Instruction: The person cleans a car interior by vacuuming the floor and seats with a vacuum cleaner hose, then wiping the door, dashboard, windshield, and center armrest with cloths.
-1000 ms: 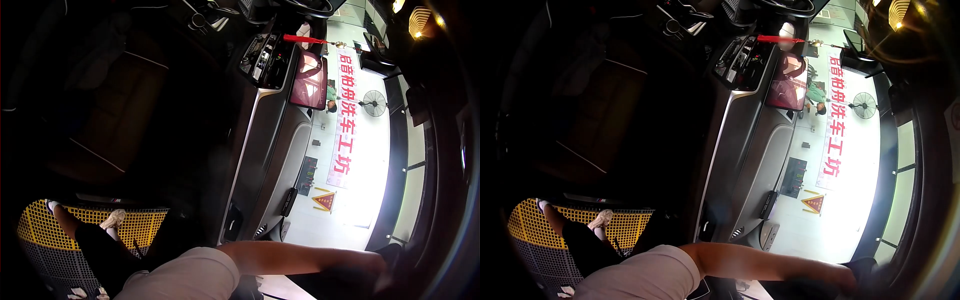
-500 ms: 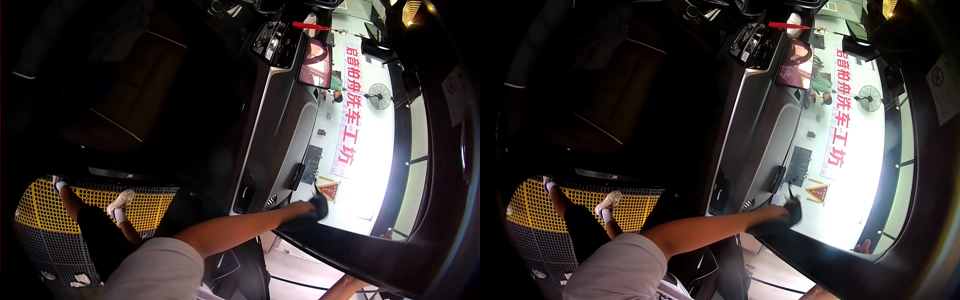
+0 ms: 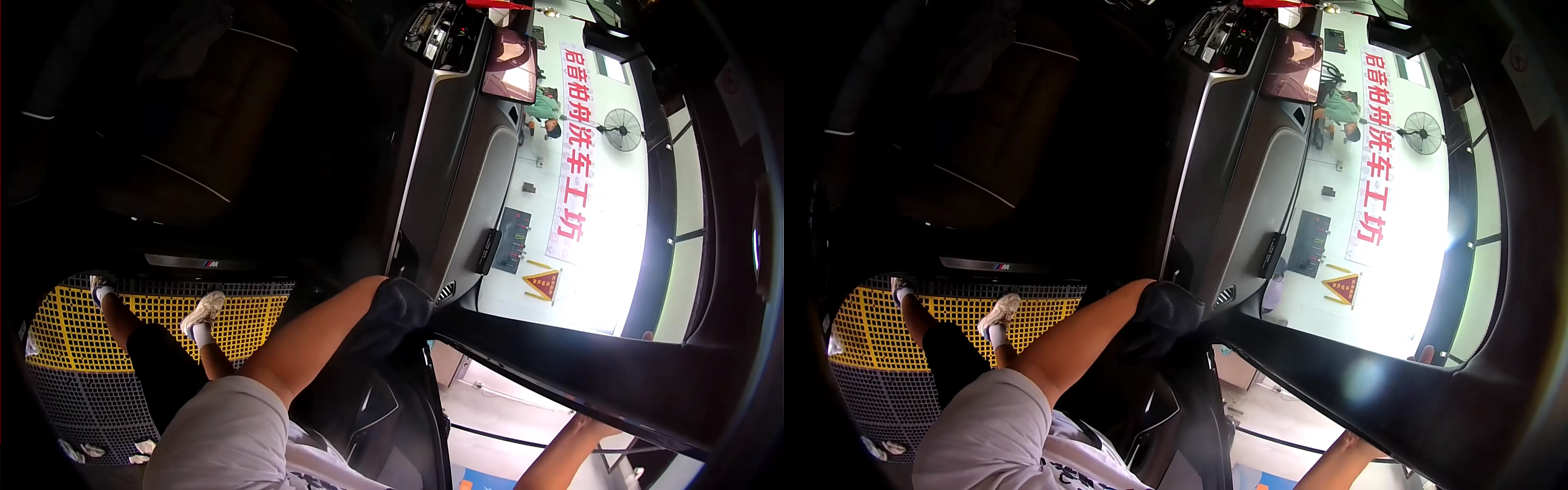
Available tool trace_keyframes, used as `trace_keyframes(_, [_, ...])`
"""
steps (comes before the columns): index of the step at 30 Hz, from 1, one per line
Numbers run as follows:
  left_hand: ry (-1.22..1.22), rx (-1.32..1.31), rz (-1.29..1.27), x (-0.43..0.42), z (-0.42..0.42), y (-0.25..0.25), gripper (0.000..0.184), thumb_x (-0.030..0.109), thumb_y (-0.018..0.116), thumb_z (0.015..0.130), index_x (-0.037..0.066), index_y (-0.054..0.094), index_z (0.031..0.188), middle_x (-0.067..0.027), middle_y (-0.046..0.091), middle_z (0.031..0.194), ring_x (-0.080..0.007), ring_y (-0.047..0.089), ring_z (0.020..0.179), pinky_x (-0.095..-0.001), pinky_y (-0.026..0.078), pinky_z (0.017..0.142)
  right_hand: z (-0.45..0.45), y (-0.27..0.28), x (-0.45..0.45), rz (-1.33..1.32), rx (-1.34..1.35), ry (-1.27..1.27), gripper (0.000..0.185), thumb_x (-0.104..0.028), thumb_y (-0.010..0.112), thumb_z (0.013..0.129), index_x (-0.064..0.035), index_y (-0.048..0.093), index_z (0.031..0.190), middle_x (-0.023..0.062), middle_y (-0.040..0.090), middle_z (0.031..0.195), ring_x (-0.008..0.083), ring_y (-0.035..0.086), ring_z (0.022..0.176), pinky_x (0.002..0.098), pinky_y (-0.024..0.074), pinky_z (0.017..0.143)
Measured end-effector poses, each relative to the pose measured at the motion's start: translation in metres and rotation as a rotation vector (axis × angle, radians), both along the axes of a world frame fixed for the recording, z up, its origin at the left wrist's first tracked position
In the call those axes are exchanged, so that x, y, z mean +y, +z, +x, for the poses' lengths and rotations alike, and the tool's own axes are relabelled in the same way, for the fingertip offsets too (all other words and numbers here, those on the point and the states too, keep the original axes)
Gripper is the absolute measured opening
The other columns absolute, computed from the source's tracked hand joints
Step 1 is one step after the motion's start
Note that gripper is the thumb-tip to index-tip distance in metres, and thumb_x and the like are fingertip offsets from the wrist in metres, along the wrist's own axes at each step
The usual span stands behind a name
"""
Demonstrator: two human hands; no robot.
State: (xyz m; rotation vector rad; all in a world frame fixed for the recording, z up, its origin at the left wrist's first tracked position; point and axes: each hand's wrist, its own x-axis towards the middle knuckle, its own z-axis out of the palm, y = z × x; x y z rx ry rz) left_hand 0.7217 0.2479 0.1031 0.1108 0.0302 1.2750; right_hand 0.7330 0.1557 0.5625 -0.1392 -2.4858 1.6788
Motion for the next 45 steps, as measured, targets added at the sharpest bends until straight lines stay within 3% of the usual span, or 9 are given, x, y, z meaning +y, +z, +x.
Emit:
trace_keyframes(4, [0.326, 1.675, -0.095, -0.045, -0.033, 0.004, 0.018, 0.021, 0.061, 0.086, 0.011, 0.074, 0.093, -0.0117, 0.071, 0.093, -0.024, 0.069, 0.087, -0.0402, 0.054, 0.075, -0.021, -0.014, -0.018, 0.278, -0.082, 0.142, 0.068, -0.049, 0.029, 0.099, -0.0011, 0.03, 0.147, 0.0203, 0.029, 0.153, 0.0319, 0.025, 0.143, 0.0492, 0.0008, 0.12])
trace_keyframes(10, [0.679, 1.97, -0.76, -0.075, -0.016, 0.0, 0.023, 0.014, 0.058, 0.079, 0.009, 0.069, 0.1, -0.0099, 0.069, 0.093, -0.025, 0.069, 0.074, -0.0429, 0.053, 0.057, -0.015, -0.012, 0.001, 0.082, 0.11, 0.067, 0.061, -0.045, 0.03, 0.099, -0.004, 0.038, 0.144, 0.0215, 0.035, 0.149, 0.0346, 0.033, 0.138, 0.0501, 0.0094, 0.119])
trace_keyframes(13, [0.917, 1.842, -0.329, -0.086, -0.023, -0.001, 0.029, 0.012, 0.059, 0.079, 0.015, 0.066, 0.107, -0.0073, 0.066, 0.096, -0.0259, 0.069, 0.073, -0.0398, 0.054, 0.061, -0.01, -0.01, 0.0, 0.079, 0.107, 0.037, 0.059, -0.043, 0.032, 0.098, -0.0034, 0.039, 0.142, 0.0213, 0.037, 0.147, 0.0349, 0.035, 0.136, 0.0498, 0.0124, 0.117])
trace_keyframes(16, [0.602, 1.583, 0.22, -0.084, -0.037, 0.006, 0.024, 0.013, 0.061, 0.075, 0.016, 0.072, 0.097, -0.0073, 0.071, 0.092, -0.0267, 0.068, 0.077, -0.0355, 0.055, 0.07, -0.011, -0.01, -0.001, 0.093, 0.103, 0.027, 0.057, -0.04, 0.035, 0.098, -0.0028, 0.041, 0.141, 0.0211, 0.039, 0.144, 0.0352, 0.037, 0.134, 0.0494, 0.0153, 0.115])
trace_keyframes(21, [0.298, -0.178, 0.117, 0.036, 0.024, -0.057, 0.018, 0.011, 0.059, 0.086, -0.001, 0.072, 0.081, -0.0121, 0.069, 0.072, -0.0212, 0.067, 0.066, -0.0361, 0.052, 0.058, -0.009, -0.011, -0.004, 0.142, 0.129, -0.009, 0.054, -0.036, 0.038, 0.097, -0.0018, 0.043, 0.138, 0.0207, 0.043, 0.141, 0.0358, 0.04, 0.131, 0.0488, 0.0203, 0.112])
trace_keyframes(31, [0.508, 0.516, -0.053, 0.007, 0.009, -0.028, 0.018, 0.018, 0.065, 0.084, 0.003, 0.073, 0.078, -0.0047, 0.068, 0.069, -0.0155, 0.061, 0.06, -0.0322, 0.047, 0.06, -0.005, -0.019, -0.005, 0.362, 0.238, -0.171, 0.048, -0.029, 0.046, 0.094, 0.0001, 0.048, 0.132, 0.02, 0.05, 0.133, 0.0368, 0.046, 0.124, 0.0477, 0.0302, 0.105])
trace_keyframes(36, [0.479, -0.019, -0.089, -0.02, 0.017, -0.023, 0.024, 0.025, 0.065, 0.088, 0.005, 0.073, 0.076, -0.0052, 0.068, 0.069, -0.0136, 0.061, 0.06, -0.0292, 0.047, 0.057, 0.021, -0.042, -0.021, 1.078, 0.479, -0.529, 0.045, -0.025, 0.05, 0.093, 0.0011, 0.05, 0.13, 0.0196, 0.054, 0.129, 0.0374, 0.049, 0.12, 0.0471, 0.0352, 0.102])
trace_keyframes(40, [0.186, -0.707, 0.096, -0.105, -0.021, -0.04, 0.031, 0.033, 0.06, 0.093, 0.004, 0.07, 0.087, -0.007, 0.07, 0.077, -0.0171, 0.066, 0.069, -0.0292, 0.054, 0.068, 0.089, -0.114, -0.069, 1.587, 0.55, -0.334, 0.042, -0.022, 0.053, 0.092, 0.0019, 0.052, 0.127, 0.0193, 0.057, 0.126, 0.0378, 0.051, 0.118, 0.0466, 0.0391, 0.1])
trace_keyframes(45, [0.647, -0.032, -0.372, -0.235, -0.088, -0.099, 0.034, 0.031, 0.059, 0.093, 0.0, 0.063, 0.105, -0.0095, 0.07, 0.085, -0.0195, 0.067, 0.076, -0.0332, 0.056, 0.075, 0.034, -0.281, -0.041, 1.3, 0.012, -0.047, 0.039, -0.014, 0.059, 0.089, 0.0061, 0.054, 0.122, 0.0221, 0.058, 0.126, 0.0396, 0.053, 0.116, 0.0457, 0.0425, 0.099])
